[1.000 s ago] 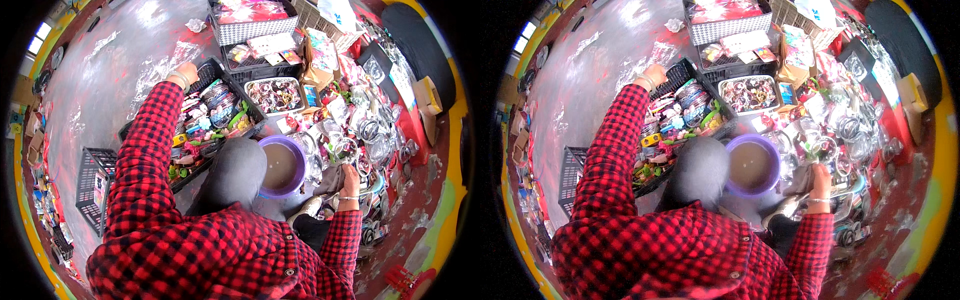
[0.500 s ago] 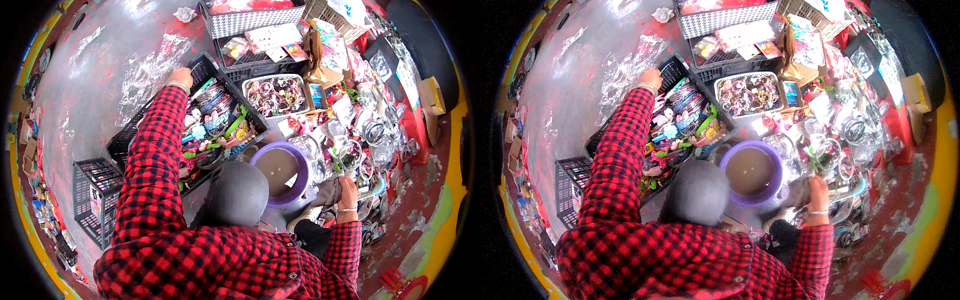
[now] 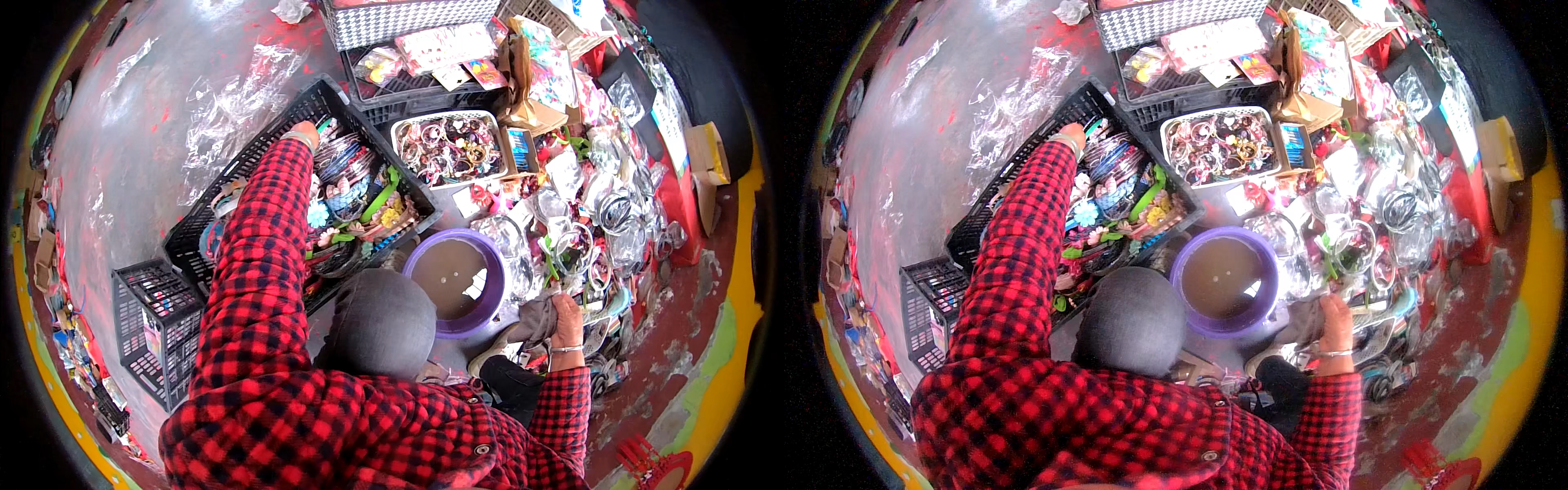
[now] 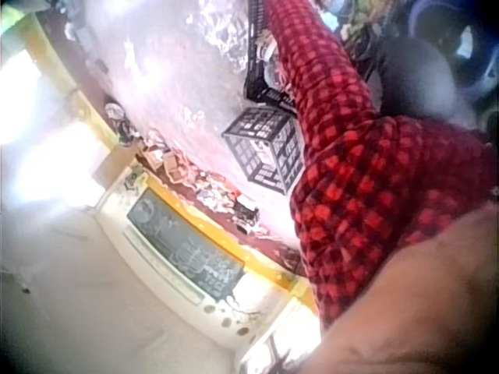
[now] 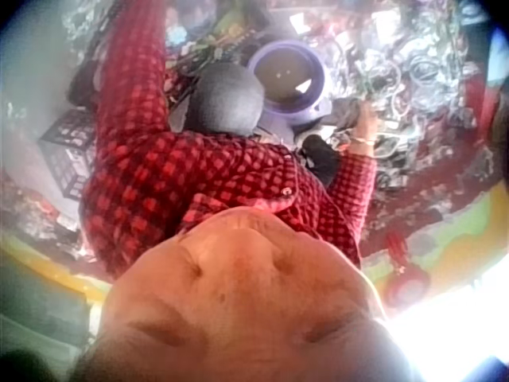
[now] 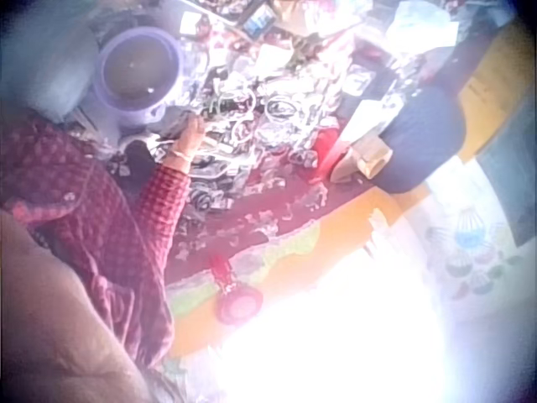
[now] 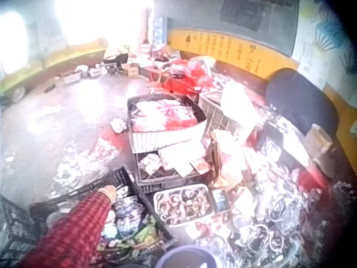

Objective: The person sits on the floor and cleans various small accessories, including hair ties and clips, using a cloth. They pick up items from a pile, wipe them, and place them into a black crate.

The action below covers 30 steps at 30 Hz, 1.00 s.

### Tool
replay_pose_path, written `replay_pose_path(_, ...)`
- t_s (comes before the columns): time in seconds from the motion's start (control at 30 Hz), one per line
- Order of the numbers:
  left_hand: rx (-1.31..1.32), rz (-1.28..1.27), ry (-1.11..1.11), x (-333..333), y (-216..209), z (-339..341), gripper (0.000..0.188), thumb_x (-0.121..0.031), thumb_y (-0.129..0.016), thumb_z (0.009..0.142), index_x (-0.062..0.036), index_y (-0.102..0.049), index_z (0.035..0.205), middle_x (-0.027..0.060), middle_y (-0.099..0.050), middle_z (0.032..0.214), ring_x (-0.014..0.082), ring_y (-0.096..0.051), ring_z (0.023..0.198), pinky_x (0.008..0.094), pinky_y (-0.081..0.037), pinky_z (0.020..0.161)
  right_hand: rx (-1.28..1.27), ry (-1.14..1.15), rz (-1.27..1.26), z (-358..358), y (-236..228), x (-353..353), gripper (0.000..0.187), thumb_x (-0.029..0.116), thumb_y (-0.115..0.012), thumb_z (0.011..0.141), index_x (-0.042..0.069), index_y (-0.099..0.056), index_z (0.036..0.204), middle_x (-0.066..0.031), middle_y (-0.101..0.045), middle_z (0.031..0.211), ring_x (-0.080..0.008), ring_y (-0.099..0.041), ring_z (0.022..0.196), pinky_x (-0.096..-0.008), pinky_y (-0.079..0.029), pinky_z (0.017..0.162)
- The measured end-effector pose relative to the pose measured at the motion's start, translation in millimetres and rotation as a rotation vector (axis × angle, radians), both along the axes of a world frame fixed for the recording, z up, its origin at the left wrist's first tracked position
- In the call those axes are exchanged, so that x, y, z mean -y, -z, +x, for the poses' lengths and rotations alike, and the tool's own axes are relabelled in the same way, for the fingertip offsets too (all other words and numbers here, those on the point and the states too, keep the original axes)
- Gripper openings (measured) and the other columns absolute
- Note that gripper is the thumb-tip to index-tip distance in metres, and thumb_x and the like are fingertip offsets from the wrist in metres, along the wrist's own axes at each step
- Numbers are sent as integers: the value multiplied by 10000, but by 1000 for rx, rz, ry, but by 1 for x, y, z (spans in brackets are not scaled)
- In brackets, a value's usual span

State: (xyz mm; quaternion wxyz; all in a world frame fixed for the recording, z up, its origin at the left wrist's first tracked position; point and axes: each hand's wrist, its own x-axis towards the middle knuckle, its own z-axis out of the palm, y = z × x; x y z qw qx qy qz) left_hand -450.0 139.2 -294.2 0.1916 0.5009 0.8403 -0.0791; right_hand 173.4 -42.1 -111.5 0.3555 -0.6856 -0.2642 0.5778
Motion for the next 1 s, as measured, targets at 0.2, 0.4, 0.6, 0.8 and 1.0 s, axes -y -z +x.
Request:
replay_pose_path(0.2, 58, 29, -11, 6, 12, -5, 365, -96, -424, 790, -42, -512, 1140, 230, -549, 1085, 360, -527, 1022, 413, -419, 869, -5, 61, -24, -2, 1, 1, 100, 114, -550, 800, 29, -589, 838, -2, -566, 786, -89, -516, 708, -230, -415, 641)
replay_pose_path(0.4, 91, 113, -170, 34, -3, -6, 446, -108, -430, 797, -31, -427, 1237, 242, -549, 1083, 352, -536, 1019, 411, -428, 868, -2, -33, -17, 10, 0, 4, 148, 99, -552, 796, -2, -577, 901, -26, -579, 815, -106, -527, 750, -237, -425, 669)
replay_pose_path(0.6, -39, -63, 266, 42, 11, 12, 378, -124, -370, 834, -6, -467, 1179, 238, -588, 1002, 353, -570, 960, 414, -452, 813, 17, 62, -14, 14, -4, 21, 160, 120, -546, 803, -5, -584, 897, -36, -577, 838, -115, -542, 778, -248, -437, 683)
replay_pose_path(0.8, 125, 494, 40, 71, 35, -14, 485, -61, -502, 715, 26, -440, 1188, 258, -555, 1034, 361, -552, 941, 408, -434, 831, 278, -534, 84, 39, 2, 28, 201, 131, -502, 845, -19, -577, 956, -29, -577, 834, -111, -537, 789, -251, -440, 703)
replay_pose_path(1.0, 390, 746, 277, 113, -45, 82, 304, -260, -486, 867, 13, -597, 939, 125, -624, 741, 262, -598, 692, 338, -465, 654, 421, -889, 71, 33, -43, 52, 265, 254, -486, 866, 2, -558, 903, -108, -576, 761, -156, -516, 724, -308, -425, 704)
